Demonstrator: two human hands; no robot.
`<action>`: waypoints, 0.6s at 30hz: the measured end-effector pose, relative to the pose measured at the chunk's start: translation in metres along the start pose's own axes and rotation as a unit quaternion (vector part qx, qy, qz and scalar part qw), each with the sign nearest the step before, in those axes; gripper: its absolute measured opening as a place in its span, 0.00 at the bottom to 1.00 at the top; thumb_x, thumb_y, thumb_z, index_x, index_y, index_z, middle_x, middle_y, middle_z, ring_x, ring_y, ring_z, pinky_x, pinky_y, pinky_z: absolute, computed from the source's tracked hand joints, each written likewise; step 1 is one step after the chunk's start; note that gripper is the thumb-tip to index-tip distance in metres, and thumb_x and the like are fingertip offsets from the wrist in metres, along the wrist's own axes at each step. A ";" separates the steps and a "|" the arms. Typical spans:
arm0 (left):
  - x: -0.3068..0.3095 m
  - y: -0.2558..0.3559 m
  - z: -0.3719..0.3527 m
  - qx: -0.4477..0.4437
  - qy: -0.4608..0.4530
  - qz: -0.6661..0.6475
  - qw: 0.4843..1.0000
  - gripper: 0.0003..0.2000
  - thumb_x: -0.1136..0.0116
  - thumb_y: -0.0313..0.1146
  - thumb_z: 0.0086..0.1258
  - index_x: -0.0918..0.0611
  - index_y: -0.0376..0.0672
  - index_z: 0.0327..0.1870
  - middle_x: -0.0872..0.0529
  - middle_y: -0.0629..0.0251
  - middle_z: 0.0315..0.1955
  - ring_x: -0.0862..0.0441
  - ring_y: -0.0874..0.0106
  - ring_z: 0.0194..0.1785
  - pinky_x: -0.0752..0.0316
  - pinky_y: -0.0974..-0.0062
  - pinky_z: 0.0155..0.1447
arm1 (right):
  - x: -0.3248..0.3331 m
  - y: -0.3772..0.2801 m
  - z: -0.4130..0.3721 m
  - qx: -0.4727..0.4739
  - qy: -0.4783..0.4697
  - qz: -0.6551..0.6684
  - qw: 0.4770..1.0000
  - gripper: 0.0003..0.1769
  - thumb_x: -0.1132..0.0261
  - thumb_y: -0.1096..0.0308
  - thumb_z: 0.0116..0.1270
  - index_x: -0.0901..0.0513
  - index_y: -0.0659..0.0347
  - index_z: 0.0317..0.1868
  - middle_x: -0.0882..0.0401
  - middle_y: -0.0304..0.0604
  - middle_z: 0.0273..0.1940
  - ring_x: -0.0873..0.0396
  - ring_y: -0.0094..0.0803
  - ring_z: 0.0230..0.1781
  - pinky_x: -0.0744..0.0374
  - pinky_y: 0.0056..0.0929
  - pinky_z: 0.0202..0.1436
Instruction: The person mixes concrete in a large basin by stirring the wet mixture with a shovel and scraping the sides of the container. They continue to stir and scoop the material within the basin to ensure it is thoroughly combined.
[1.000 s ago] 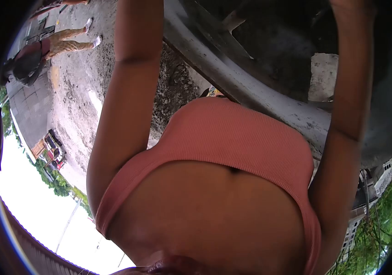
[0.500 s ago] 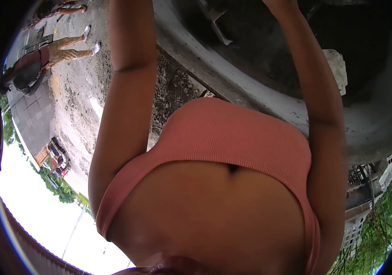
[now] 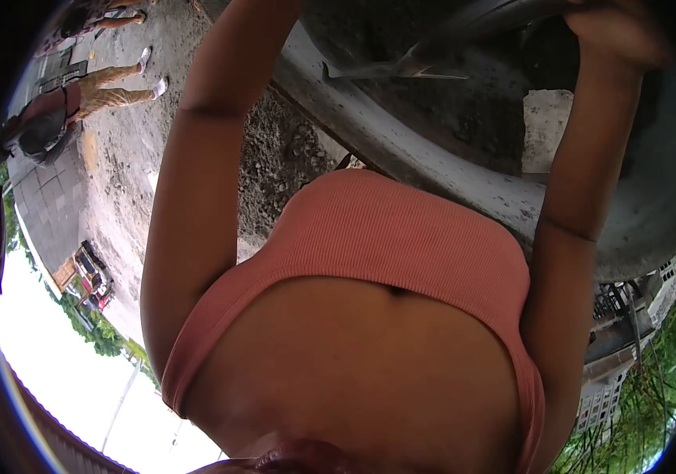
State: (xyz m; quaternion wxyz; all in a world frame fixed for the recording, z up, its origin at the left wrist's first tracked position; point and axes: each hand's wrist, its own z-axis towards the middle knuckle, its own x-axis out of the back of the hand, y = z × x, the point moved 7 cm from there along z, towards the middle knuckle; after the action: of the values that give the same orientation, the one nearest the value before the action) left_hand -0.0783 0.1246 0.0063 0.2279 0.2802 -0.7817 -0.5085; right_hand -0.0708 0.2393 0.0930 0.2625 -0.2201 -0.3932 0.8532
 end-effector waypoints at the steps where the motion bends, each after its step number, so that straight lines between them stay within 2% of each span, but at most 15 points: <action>1: -0.014 -0.006 0.009 0.010 -0.029 -0.047 0.998 0.33 0.78 0.54 0.69 0.20 0.35 0.35 0.16 0.51 0.36 0.20 0.62 0.39 0.29 0.67 0.53 | 0.001 -0.010 0.005 0.039 -0.047 -0.030 0.998 0.10 0.43 0.61 0.60 0.30 0.58 0.33 0.34 0.36 0.17 0.33 0.27 0.15 0.29 0.28 0.25; 2: -0.034 -0.012 0.017 0.022 -0.059 -0.094 0.994 0.31 0.76 0.52 0.69 0.21 0.36 0.32 0.16 0.50 0.34 0.20 0.62 0.38 0.29 0.68 0.53 | 0.008 -0.023 0.000 0.127 -0.024 -0.230 0.965 0.19 0.47 0.50 0.64 0.28 0.59 0.30 0.37 0.36 0.16 0.36 0.26 0.14 0.31 0.28 0.23; 3: -0.049 -0.014 0.022 0.014 -0.082 -0.137 0.987 0.29 0.75 0.54 0.69 0.23 0.38 0.30 0.17 0.51 0.29 0.20 0.61 0.33 0.27 0.67 0.47 | 0.010 -0.040 0.014 0.125 -0.019 -0.232 0.965 0.19 0.47 0.50 0.64 0.28 0.59 0.30 0.37 0.36 0.16 0.36 0.26 0.14 0.31 0.28 0.23; 4: -0.065 -0.016 0.026 0.008 -0.106 -0.179 0.978 0.28 0.73 0.55 0.70 0.26 0.40 0.29 0.18 0.52 0.24 0.20 0.60 0.27 0.25 0.66 0.40 | -0.003 -0.034 0.032 -0.107 -0.194 -0.154 0.963 0.11 0.41 0.60 0.61 0.31 0.58 0.35 0.33 0.36 0.18 0.31 0.27 0.16 0.28 0.27 0.24; 5: -0.075 -0.012 0.019 0.018 -0.088 -0.215 0.972 0.27 0.73 0.56 0.70 0.27 0.41 0.30 0.19 0.53 0.22 0.21 0.60 0.25 0.24 0.66 0.37 | -0.017 -0.024 0.031 -0.220 -0.277 -0.096 0.930 0.11 0.38 0.65 0.59 0.32 0.57 0.37 0.31 0.35 0.19 0.29 0.27 0.17 0.27 0.26 0.25; 6: -0.086 -0.008 0.013 0.028 -0.070 -0.252 0.965 0.27 0.72 0.57 0.70 0.28 0.42 0.30 0.20 0.54 0.20 0.21 0.60 0.23 0.24 0.66 0.34 | -0.029 -0.018 0.025 -0.333 -0.347 -0.060 0.875 0.14 0.36 0.70 0.57 0.33 0.57 0.40 0.29 0.35 0.20 0.27 0.27 0.18 0.26 0.25 0.26; 7: -0.092 -0.020 0.032 -0.031 -0.091 -0.291 0.952 0.26 0.72 0.57 0.70 0.28 0.42 0.32 0.21 0.54 0.18 0.22 0.60 0.20 0.25 0.66 0.30 | -0.020 -0.024 0.038 -0.238 -0.283 -0.080 0.926 0.14 0.36 0.70 0.57 0.33 0.57 0.39 0.29 0.35 0.19 0.27 0.27 0.18 0.26 0.25 0.26; 8: -0.094 -0.026 0.044 -0.089 -0.109 -0.330 0.933 0.26 0.71 0.57 0.70 0.28 0.42 0.35 0.23 0.54 0.16 0.23 0.60 0.17 0.26 0.65 0.25 | -0.020 -0.029 0.039 -0.170 -0.223 -0.097 0.955 0.13 0.36 0.70 0.57 0.32 0.57 0.39 0.29 0.35 0.19 0.27 0.27 0.18 0.26 0.25 0.26; 10: -0.084 -0.034 0.051 -0.109 -0.086 -0.377 0.916 0.26 0.72 0.56 0.71 0.28 0.42 0.33 0.23 0.55 0.15 0.25 0.61 0.16 0.27 0.65 0.24 | -0.009 -0.039 0.041 -0.076 -0.110 -0.111 0.985 0.12 0.36 0.70 0.57 0.32 0.57 0.37 0.29 0.36 0.19 0.27 0.27 0.18 0.26 0.26 0.26; 11: -0.076 -0.038 0.054 -0.129 -0.059 -0.422 0.895 0.26 0.72 0.55 0.72 0.27 0.41 0.32 0.24 0.55 0.14 0.26 0.61 0.15 0.27 0.65 0.24 | -0.004 -0.046 0.042 -0.058 -0.067 -0.110 0.990 0.12 0.36 0.70 0.57 0.31 0.57 0.37 0.29 0.36 0.19 0.27 0.27 0.18 0.26 0.26 0.26; 12: -0.065 -0.039 0.058 -0.203 -0.012 -0.374 0.905 0.27 0.75 0.55 0.72 0.27 0.41 0.30 0.23 0.55 0.16 0.25 0.62 0.16 0.28 0.66 0.25 | -0.002 -0.046 0.042 -0.046 -0.026 -0.105 0.993 0.11 0.36 0.70 0.57 0.31 0.57 0.36 0.29 0.36 0.19 0.27 0.27 0.18 0.26 0.26 0.26; 13: -0.061 -0.044 0.068 -0.200 -0.016 -0.370 0.907 0.27 0.75 0.55 0.72 0.27 0.41 0.30 0.23 0.55 0.16 0.25 0.62 0.16 0.28 0.66 0.25 | 0.001 -0.040 0.039 -0.041 0.016 -0.091 0.995 0.11 0.36 0.70 0.57 0.31 0.57 0.36 0.29 0.36 0.19 0.27 0.27 0.18 0.26 0.26 0.26; 15: -0.040 -0.056 0.077 -0.200 0.122 -0.417 0.878 0.31 0.77 0.58 0.72 0.26 0.40 0.29 0.22 0.56 0.17 0.25 0.63 0.18 0.28 0.66 0.26 | -0.003 -0.016 0.029 -0.036 0.088 -0.067 0.993 0.10 0.36 0.70 0.57 0.30 0.58 0.35 0.29 0.36 0.19 0.28 0.27 0.18 0.26 0.26 0.26; 16: -0.034 -0.056 0.071 -0.208 0.168 -0.325 0.907 0.32 0.78 0.59 0.71 0.26 0.39 0.31 0.22 0.56 0.18 0.24 0.65 0.21 0.27 0.67 0.27 | -0.007 -0.004 0.024 -0.036 0.117 -0.060 0.991 0.09 0.36 0.70 0.57 0.30 0.58 0.34 0.29 0.36 0.19 0.28 0.27 0.18 0.26 0.26 0.26; 18: -0.023 -0.041 0.064 -0.211 0.121 -0.299 0.923 0.32 0.77 0.60 0.71 0.26 0.39 0.32 0.23 0.57 0.18 0.24 0.65 0.20 0.27 0.67 0.27 | -0.014 0.019 0.017 -0.031 0.164 -0.047 0.985 0.08 0.36 0.70 0.57 0.29 0.58 0.33 0.29 0.36 0.19 0.28 0.27 0.18 0.27 0.27 0.26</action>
State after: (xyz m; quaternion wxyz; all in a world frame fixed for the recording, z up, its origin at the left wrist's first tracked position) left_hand -0.0937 0.1697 -0.0580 0.2119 0.5056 -0.5025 -0.6685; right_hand -0.0752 0.2109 0.0900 0.3561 -0.3465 -0.3808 0.7798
